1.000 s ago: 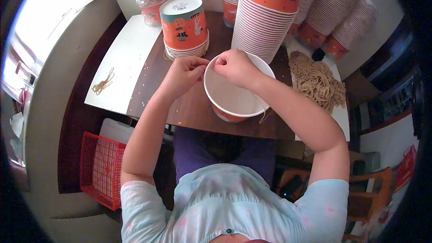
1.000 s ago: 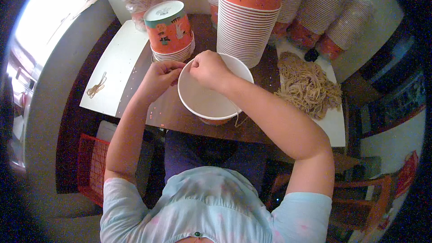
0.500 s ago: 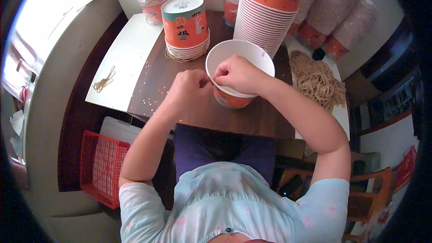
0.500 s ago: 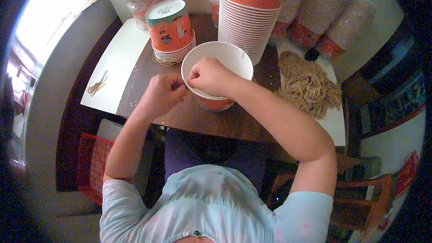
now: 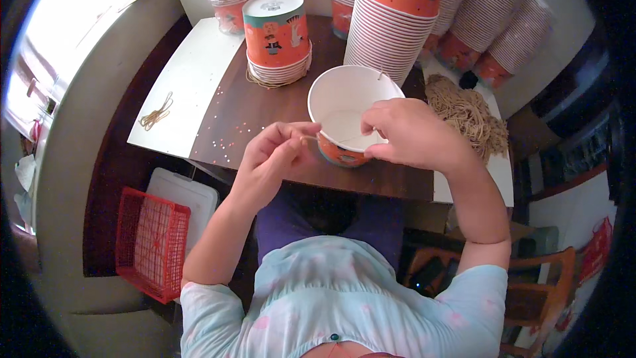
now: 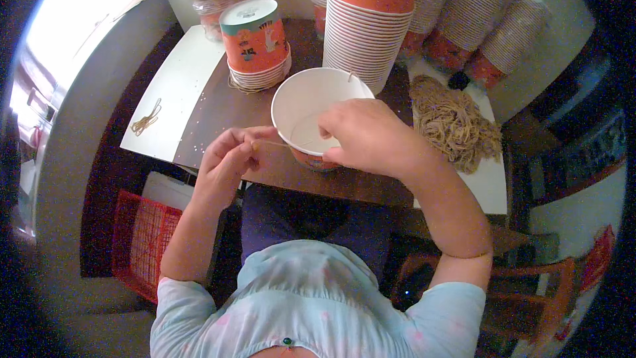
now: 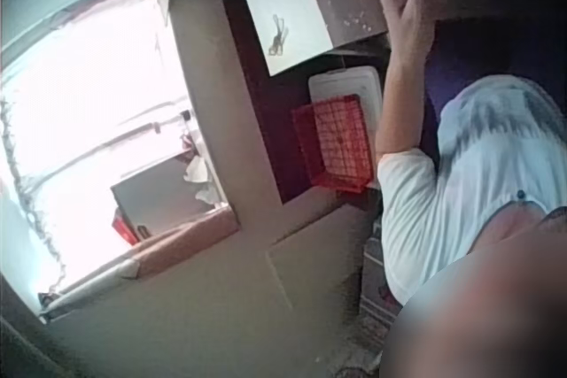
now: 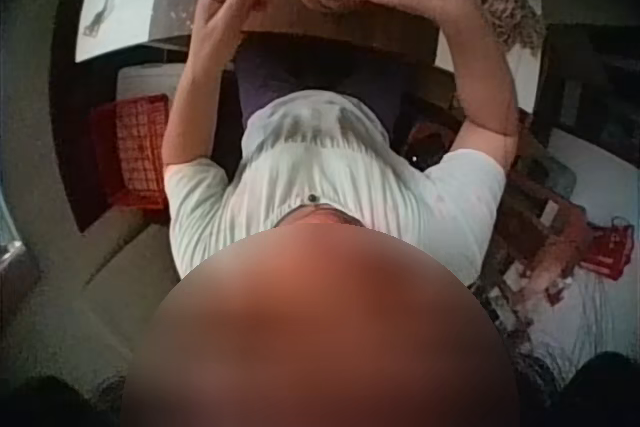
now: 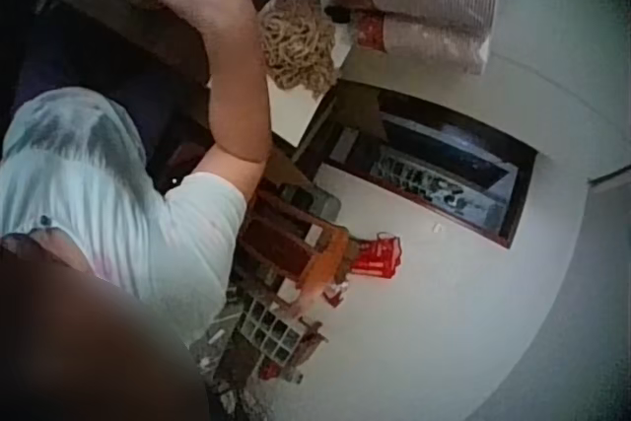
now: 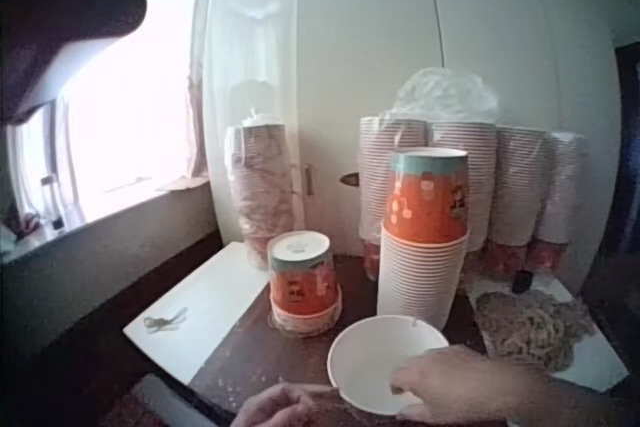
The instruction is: Attaching string handles to the rim of paper buckets.
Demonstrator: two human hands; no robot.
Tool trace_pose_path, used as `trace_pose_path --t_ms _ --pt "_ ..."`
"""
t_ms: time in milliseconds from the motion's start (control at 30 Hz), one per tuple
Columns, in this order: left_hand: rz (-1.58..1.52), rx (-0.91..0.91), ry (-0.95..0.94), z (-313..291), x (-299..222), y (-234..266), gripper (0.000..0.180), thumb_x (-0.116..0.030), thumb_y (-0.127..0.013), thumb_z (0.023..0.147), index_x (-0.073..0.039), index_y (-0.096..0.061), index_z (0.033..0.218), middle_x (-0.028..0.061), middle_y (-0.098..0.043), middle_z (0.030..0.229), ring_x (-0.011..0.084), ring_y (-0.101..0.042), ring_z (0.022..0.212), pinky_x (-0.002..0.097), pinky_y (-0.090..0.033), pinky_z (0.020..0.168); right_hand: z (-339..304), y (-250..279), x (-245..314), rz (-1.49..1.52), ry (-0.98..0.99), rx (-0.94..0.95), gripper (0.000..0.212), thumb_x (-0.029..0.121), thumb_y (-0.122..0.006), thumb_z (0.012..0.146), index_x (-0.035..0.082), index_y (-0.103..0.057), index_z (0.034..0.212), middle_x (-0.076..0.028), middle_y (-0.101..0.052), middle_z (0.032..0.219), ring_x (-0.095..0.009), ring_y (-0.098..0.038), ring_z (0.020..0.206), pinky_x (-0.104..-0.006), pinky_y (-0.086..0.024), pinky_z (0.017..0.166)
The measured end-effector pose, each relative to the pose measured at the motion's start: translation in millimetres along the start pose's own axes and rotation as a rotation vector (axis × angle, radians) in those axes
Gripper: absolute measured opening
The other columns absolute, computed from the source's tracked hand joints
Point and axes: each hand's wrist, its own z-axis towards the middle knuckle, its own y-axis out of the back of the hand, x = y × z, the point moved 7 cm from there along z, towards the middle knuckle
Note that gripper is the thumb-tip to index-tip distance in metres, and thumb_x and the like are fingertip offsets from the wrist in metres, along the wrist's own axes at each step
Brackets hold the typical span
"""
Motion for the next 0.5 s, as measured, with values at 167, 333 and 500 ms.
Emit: trace_pose_path --t_ms 167,333,500 --pt "0.061 0.114 0.091 22.5 9.5 -6.8 0.018 -0.017 -0.054 0.093 0.001 -0.056 0.096 0.0024 -0.062 0.081 0.0055 -0.056 0.069 0.0195 -0.046 0.063 12.0 15.5 15.4 0.112 0.085 0.022 0.015 0.014 -0.067 0.072 0.003 -0.063 0.082 -0.011 -0.061 0.072 -0.024 -0.060 0.068 -0.0348 -0.047 0.063" --pt "0.077 0.138 0.147 25.5 9.8 -18.5 0.017 -0.014 -0.059 0.090 0.001 -0.056 0.097 0.0024 -0.062 0.077 0.0064 -0.058 0.071 0.0195 -0.046 0.062 34.0 21.3 36.6 0.358 0.308 0.024 0.012 0.014 -0.064 0.075 0.002 -0.064 0.079 -0.010 -0.059 0.068 -0.020 -0.058 0.065 -0.0319 -0.046 0.062" --pt "-0.123 0.157 0.338 12.0 23.5 -13.1 0.023 -0.017 -0.062 0.088 0.002 -0.058 0.100 0.0048 -0.064 0.085 0.0075 -0.059 0.072 0.0195 -0.049 0.066 51.9 0.3 23.4 0.557 0.259 -0.088 0.013 0.012 -0.069 0.072 0.001 -0.062 0.075 -0.004 -0.060 0.073 -0.011 -0.057 0.069 -0.0251 -0.046 0.062"
